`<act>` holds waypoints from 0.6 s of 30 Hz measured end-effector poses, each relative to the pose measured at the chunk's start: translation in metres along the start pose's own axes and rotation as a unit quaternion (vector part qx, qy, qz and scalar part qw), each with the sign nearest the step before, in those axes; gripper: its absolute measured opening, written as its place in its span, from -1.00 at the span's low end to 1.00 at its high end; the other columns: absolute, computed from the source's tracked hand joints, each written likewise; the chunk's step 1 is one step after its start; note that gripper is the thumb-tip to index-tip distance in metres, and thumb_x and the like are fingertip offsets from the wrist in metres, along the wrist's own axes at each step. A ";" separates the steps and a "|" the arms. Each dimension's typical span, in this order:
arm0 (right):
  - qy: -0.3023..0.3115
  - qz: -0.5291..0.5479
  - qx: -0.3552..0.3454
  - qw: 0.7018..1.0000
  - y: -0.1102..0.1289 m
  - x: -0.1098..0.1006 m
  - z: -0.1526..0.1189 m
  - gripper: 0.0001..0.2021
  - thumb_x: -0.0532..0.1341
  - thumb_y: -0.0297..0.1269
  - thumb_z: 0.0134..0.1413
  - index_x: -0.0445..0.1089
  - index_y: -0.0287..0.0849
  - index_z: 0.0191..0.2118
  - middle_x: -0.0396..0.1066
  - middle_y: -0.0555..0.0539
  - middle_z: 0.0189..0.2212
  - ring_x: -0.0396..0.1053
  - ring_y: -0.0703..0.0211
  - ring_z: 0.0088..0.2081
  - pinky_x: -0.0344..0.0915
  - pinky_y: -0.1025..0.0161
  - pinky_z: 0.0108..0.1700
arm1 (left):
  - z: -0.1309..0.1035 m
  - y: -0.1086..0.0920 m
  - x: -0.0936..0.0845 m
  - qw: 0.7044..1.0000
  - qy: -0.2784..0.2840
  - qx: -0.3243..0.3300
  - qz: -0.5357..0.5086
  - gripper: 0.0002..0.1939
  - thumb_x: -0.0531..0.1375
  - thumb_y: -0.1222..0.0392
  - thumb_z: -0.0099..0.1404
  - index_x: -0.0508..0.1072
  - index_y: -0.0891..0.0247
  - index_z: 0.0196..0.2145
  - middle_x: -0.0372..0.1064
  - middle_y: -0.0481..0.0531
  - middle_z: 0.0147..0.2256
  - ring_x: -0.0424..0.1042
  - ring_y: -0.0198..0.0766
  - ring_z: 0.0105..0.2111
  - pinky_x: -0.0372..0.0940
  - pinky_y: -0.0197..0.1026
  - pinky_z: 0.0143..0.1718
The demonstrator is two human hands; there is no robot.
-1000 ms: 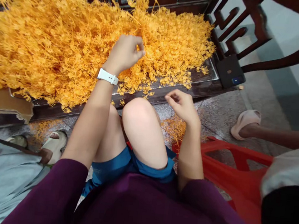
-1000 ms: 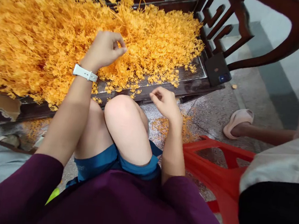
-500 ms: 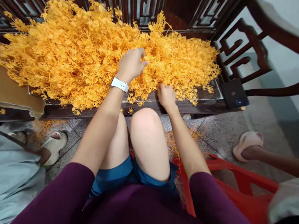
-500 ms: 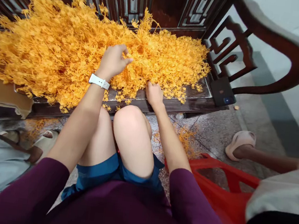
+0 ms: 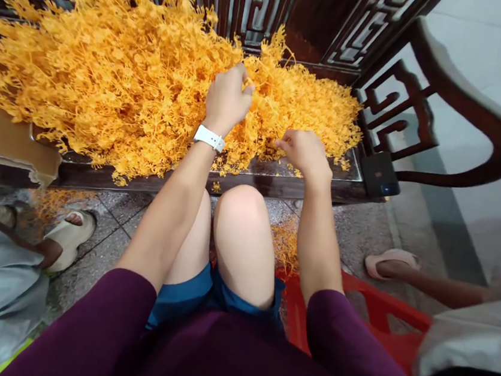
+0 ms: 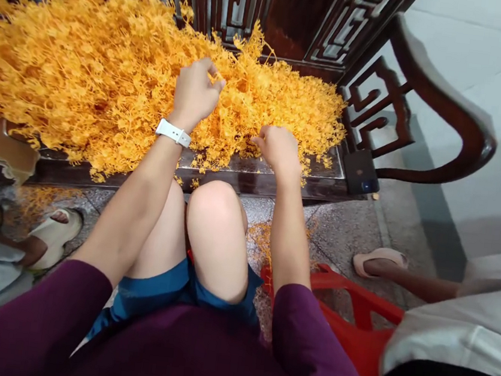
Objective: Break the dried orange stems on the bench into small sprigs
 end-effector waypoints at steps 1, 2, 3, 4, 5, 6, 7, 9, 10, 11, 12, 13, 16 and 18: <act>-0.016 0.006 0.005 1.000 0.001 -0.001 0.001 -0.69 0.20 -0.08 0.39 0.62 -0.17 -0.12 0.62 -0.31 -0.20 0.55 -0.29 -0.10 0.42 -0.08 -0.09 | 0.000 -0.003 -0.001 1.000 -0.003 0.002 -0.017 -0.79 0.34 0.07 0.13 0.33 -0.07 -0.48 0.45 0.15 -0.40 0.37 0.26 0.06 0.27 0.13 -0.06; -0.028 0.013 0.011 0.999 0.002 -0.001 0.002 -0.72 0.19 -0.13 0.39 0.61 -0.18 -0.10 0.62 -0.31 -0.19 0.54 -0.29 -0.10 0.41 -0.08 -0.07 | -0.001 -0.005 -0.002 1.000 -0.004 0.002 -0.028 -0.79 0.33 0.04 0.15 0.33 -0.07 -0.49 0.45 0.15 -0.41 0.38 0.24 0.07 0.27 0.11 -0.08; -0.040 0.023 0.014 0.999 0.001 0.000 0.003 -0.74 0.18 -0.19 0.38 0.59 -0.18 -0.06 0.61 -0.31 -0.18 0.53 -0.27 -0.09 0.41 -0.07 -0.04 | -0.002 -0.007 -0.002 0.999 -0.005 0.003 -0.031 -0.78 0.31 0.02 0.18 0.32 -0.06 -0.50 0.45 0.14 -0.43 0.39 0.22 0.07 0.28 0.09 -0.09; -0.055 0.034 0.016 0.998 -0.001 0.001 0.005 -0.74 0.17 -0.24 0.38 0.57 -0.18 -0.01 0.60 -0.31 -0.14 0.52 -0.25 -0.07 0.40 -0.06 -0.01 | -0.002 -0.008 -0.003 1.000 -0.006 0.002 -0.028 -0.77 0.30 0.00 0.22 0.32 -0.05 -0.51 0.45 0.14 -0.44 0.40 0.20 0.06 0.29 0.08 -0.10; -0.073 0.043 0.014 0.996 -0.003 0.002 0.006 -0.72 0.15 -0.28 0.38 0.55 -0.19 0.04 0.59 -0.31 -0.08 0.50 -0.23 -0.03 0.39 -0.05 0.04 | -0.002 -0.009 -0.003 1.000 -0.007 0.002 -0.021 -0.75 0.28 -0.02 0.25 0.32 -0.04 -0.51 0.45 0.14 -0.44 0.42 0.19 0.04 0.29 0.07 -0.11; -0.092 0.048 0.013 0.995 -0.005 0.002 0.006 -0.70 0.12 -0.30 0.38 0.54 -0.19 0.06 0.57 -0.32 -0.02 0.46 -0.23 0.03 0.37 -0.06 0.09 | -0.003 -0.009 -0.003 1.000 -0.008 0.002 -0.012 -0.74 0.27 -0.04 0.28 0.33 -0.03 -0.51 0.45 0.14 -0.44 0.44 0.17 0.01 0.30 0.06 -0.11; -0.112 0.049 0.017 0.992 -0.008 0.002 0.007 -0.68 0.10 -0.31 0.39 0.53 -0.20 0.07 0.54 -0.33 0.03 0.42 -0.26 0.09 0.35 -0.07 0.12 | -0.003 -0.009 -0.003 1.000 -0.009 0.002 -0.005 -0.73 0.26 -0.05 0.30 0.34 -0.03 -0.51 0.45 0.14 -0.44 0.45 0.16 -0.02 0.30 0.05 -0.11; -0.146 0.052 0.031 0.987 -0.011 0.001 0.005 -0.66 0.04 -0.28 0.43 0.54 -0.20 0.05 0.50 -0.35 0.09 0.33 -0.32 0.18 0.29 -0.13 0.17 | -0.002 -0.009 -0.002 1.000 -0.008 0.006 0.001 -0.72 0.25 -0.06 0.33 0.36 -0.02 -0.50 0.46 0.14 -0.43 0.46 0.13 -0.07 0.31 0.05 -0.11; -0.156 0.063 0.032 0.985 -0.010 0.000 0.004 -0.63 0.00 -0.24 0.46 0.53 -0.20 0.04 0.50 -0.36 0.09 0.31 -0.33 0.19 0.27 -0.14 0.18 | -0.002 -0.010 -0.002 1.000 -0.006 0.008 0.002 -0.73 0.25 -0.07 0.34 0.38 -0.01 -0.48 0.46 0.14 -0.42 0.47 0.12 -0.09 0.32 0.05 -0.10; -0.163 0.081 0.023 0.983 -0.008 -0.001 0.003 -0.60 -0.04 -0.19 0.49 0.52 -0.20 0.05 0.50 -0.35 0.09 0.32 -0.30 0.18 0.26 -0.13 0.20 | -0.003 -0.010 -0.002 1.000 -0.003 0.010 0.002 -0.74 0.25 -0.07 0.34 0.39 -0.01 -0.47 0.45 0.13 -0.42 0.47 0.11 -0.10 0.32 0.05 -0.10; -0.169 0.104 0.005 0.980 -0.004 -0.001 0.002 -0.58 -0.06 -0.13 0.52 0.49 -0.19 0.07 0.50 -0.34 0.08 0.35 -0.25 0.17 0.25 -0.10 0.22 | -0.003 -0.011 -0.002 1.000 0.001 0.013 0.004 -0.75 0.26 -0.07 0.34 0.41 0.00 -0.46 0.45 0.13 -0.43 0.47 0.11 -0.11 0.33 0.05 -0.09; -0.171 0.127 -0.021 0.977 0.002 -0.001 0.002 -0.56 -0.07 -0.06 0.53 0.46 -0.18 0.10 0.51 -0.32 0.08 0.37 -0.19 0.15 0.25 -0.06 0.23 | -0.003 -0.013 -0.001 1.000 0.004 0.015 0.006 -0.75 0.26 -0.07 0.35 0.41 0.00 -0.45 0.45 0.12 -0.44 0.48 0.10 -0.12 0.33 0.04 -0.09; -0.155 0.171 -0.081 0.970 0.019 0.002 0.009 -0.55 -0.01 0.08 0.51 0.45 -0.14 0.04 0.53 -0.26 0.00 0.43 -0.09 0.07 0.27 0.01 0.21 | -0.004 -0.015 0.002 1.000 0.000 0.016 0.008 -0.74 0.25 -0.03 0.38 0.40 0.00 -0.46 0.46 0.09 -0.43 0.49 0.06 -0.13 0.34 0.02 -0.08; -0.148 0.200 -0.074 0.966 0.026 0.003 0.021 -0.54 -0.02 0.12 0.50 0.44 -0.12 -0.07 0.53 -0.23 -0.11 0.44 -0.08 -0.03 0.31 0.00 0.11 | -0.005 -0.015 0.005 1.000 -0.017 0.011 0.006 -0.70 0.22 0.00 0.42 0.37 0.02 -0.48 0.47 0.07 -0.43 0.50 0.02 -0.16 0.34 0.01 -0.08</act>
Point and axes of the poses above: each hand's wrist, its own z-axis towards the middle knuckle, its own x-axis out of the palm, y = z × x, the point moved 2 cm from there along z, towards the middle knuckle
